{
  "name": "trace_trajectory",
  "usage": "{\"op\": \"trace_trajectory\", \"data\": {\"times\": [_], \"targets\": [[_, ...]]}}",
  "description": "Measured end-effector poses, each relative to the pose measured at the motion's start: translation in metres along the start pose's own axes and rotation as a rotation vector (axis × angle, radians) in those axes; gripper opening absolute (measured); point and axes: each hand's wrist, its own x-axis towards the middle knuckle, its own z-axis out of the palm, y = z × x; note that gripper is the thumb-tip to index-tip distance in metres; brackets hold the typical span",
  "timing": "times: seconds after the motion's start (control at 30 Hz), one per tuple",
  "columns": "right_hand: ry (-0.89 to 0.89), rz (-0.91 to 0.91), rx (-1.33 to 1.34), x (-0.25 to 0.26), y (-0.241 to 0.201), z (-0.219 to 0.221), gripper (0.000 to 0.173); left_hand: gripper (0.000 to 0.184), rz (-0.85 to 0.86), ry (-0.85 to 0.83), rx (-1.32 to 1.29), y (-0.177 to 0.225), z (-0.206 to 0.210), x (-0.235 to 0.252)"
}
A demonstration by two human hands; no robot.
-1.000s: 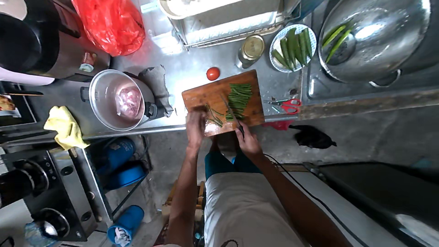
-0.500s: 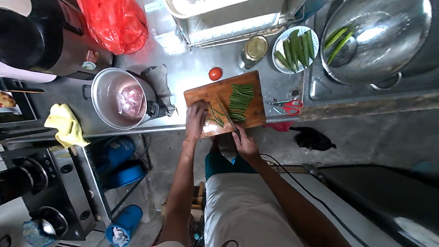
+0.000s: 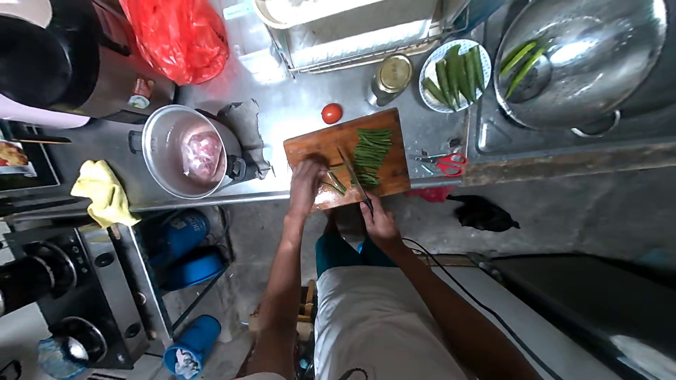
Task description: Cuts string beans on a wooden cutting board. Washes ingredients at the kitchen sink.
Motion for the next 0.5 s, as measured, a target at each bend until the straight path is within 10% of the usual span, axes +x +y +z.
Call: {"op": "trace_trajectory", "data": {"times": [0.5], "targets": [[-0.022, -0.430, -0.122, -0.022, -0.009, 0.057, 0.048, 0.013, -0.241, 0.271, -0.077, -0.030, 0.030, -0.081]]}}
